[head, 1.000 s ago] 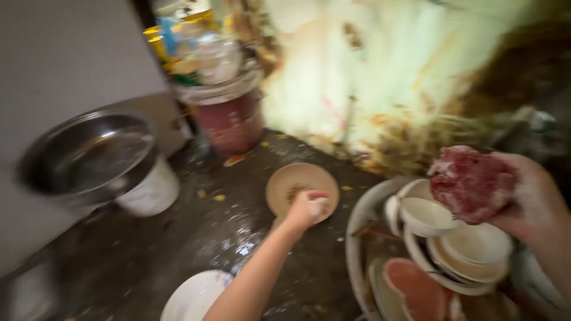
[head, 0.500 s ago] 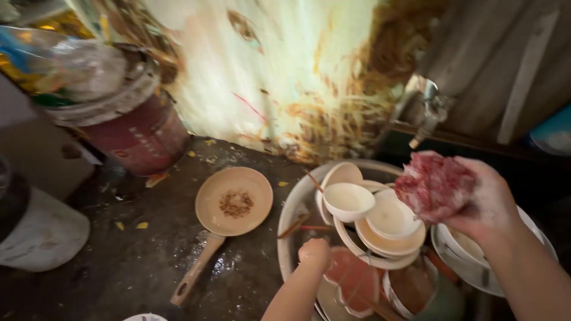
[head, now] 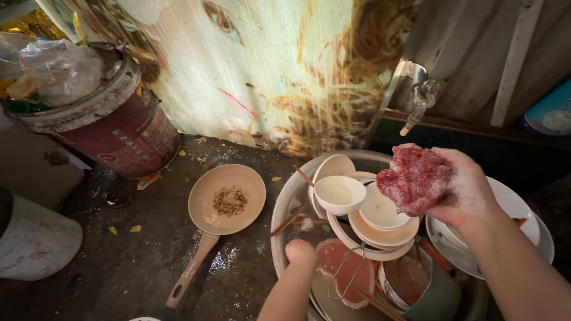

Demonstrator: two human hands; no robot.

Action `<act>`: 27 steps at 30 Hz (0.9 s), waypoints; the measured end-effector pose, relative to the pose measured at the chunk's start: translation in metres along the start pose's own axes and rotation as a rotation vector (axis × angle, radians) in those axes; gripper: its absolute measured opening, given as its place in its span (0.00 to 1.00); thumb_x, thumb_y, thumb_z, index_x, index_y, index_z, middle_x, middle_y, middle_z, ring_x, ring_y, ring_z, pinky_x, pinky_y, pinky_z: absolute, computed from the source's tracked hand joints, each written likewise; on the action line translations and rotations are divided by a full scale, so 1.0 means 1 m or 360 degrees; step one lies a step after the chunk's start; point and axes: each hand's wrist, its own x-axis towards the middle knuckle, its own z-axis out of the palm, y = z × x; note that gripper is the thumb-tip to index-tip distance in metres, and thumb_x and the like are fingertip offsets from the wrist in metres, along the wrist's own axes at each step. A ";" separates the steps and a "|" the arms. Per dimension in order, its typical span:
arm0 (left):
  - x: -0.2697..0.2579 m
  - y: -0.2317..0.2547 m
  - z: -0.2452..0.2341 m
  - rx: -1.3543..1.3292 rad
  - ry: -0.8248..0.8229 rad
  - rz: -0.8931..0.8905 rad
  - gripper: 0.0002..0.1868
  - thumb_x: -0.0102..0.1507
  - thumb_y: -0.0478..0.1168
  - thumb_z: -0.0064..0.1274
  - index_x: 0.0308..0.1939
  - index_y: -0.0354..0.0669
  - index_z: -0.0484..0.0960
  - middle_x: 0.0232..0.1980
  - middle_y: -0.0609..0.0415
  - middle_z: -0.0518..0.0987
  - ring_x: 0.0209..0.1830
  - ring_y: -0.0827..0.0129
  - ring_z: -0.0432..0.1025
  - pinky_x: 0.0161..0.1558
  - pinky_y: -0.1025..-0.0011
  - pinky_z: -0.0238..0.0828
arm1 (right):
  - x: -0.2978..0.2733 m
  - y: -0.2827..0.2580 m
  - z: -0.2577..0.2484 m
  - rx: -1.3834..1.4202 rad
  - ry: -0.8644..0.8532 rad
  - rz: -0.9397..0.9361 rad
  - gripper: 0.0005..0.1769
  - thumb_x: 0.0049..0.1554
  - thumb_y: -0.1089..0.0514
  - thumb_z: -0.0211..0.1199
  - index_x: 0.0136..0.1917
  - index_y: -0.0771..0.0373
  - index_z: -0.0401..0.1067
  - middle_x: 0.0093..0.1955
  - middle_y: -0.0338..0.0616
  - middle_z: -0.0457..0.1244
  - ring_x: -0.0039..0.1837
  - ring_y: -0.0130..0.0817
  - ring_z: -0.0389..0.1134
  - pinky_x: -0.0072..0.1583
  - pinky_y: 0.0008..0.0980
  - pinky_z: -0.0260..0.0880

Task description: Washing various dishes including a cutting board, pan, and bowls using a cloth and water

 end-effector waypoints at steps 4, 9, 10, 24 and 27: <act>0.007 -0.007 0.006 -0.0283 -0.0242 0.0071 0.32 0.66 0.55 0.50 0.68 0.42 0.72 0.67 0.50 0.73 0.66 0.57 0.69 0.60 0.64 0.71 | 0.004 0.006 0.005 0.0090 -0.0068 0.0018 0.23 0.62 0.48 0.44 0.62 0.59 0.70 0.55 0.40 0.64 0.55 0.36 0.65 0.63 0.41 0.65; 0.072 -0.018 0.048 -0.1498 -0.0812 0.0038 0.23 0.57 0.45 0.43 0.55 0.43 0.71 0.41 0.43 0.80 0.34 0.55 0.76 0.38 0.61 0.78 | 0.013 0.011 0.009 0.0060 -0.0059 0.0075 0.22 0.62 0.48 0.43 0.61 0.56 0.69 0.56 0.40 0.63 0.56 0.38 0.65 0.61 0.41 0.63; -0.008 0.008 -0.010 -0.1500 -0.0807 0.0043 0.23 0.57 0.45 0.43 0.55 0.43 0.71 0.41 0.43 0.80 0.34 0.55 0.76 0.38 0.61 0.78 | 0.015 0.011 0.009 0.0057 -0.0061 0.0068 0.22 0.62 0.48 0.43 0.61 0.56 0.69 0.56 0.40 0.63 0.56 0.38 0.65 0.61 0.41 0.63; -0.077 -0.017 -0.075 -0.0914 0.0409 -0.0046 0.37 0.63 0.47 0.46 0.70 0.33 0.50 0.68 0.40 0.68 0.73 0.47 0.58 0.64 0.54 0.67 | 0.000 0.006 0.026 0.0046 0.0077 0.0166 0.22 0.64 0.44 0.43 0.62 0.56 0.68 0.57 0.46 0.64 0.62 0.52 0.68 0.62 0.49 0.64; -0.107 -0.041 -0.098 -0.0534 0.0625 0.0025 0.32 0.66 0.53 0.43 0.66 0.33 0.65 0.61 0.43 0.74 0.65 0.48 0.67 0.59 0.56 0.72 | -0.007 0.006 0.031 -0.0027 0.0139 0.0090 0.20 0.64 0.46 0.46 0.58 0.58 0.72 0.52 0.43 0.65 0.51 0.41 0.65 0.55 0.47 0.64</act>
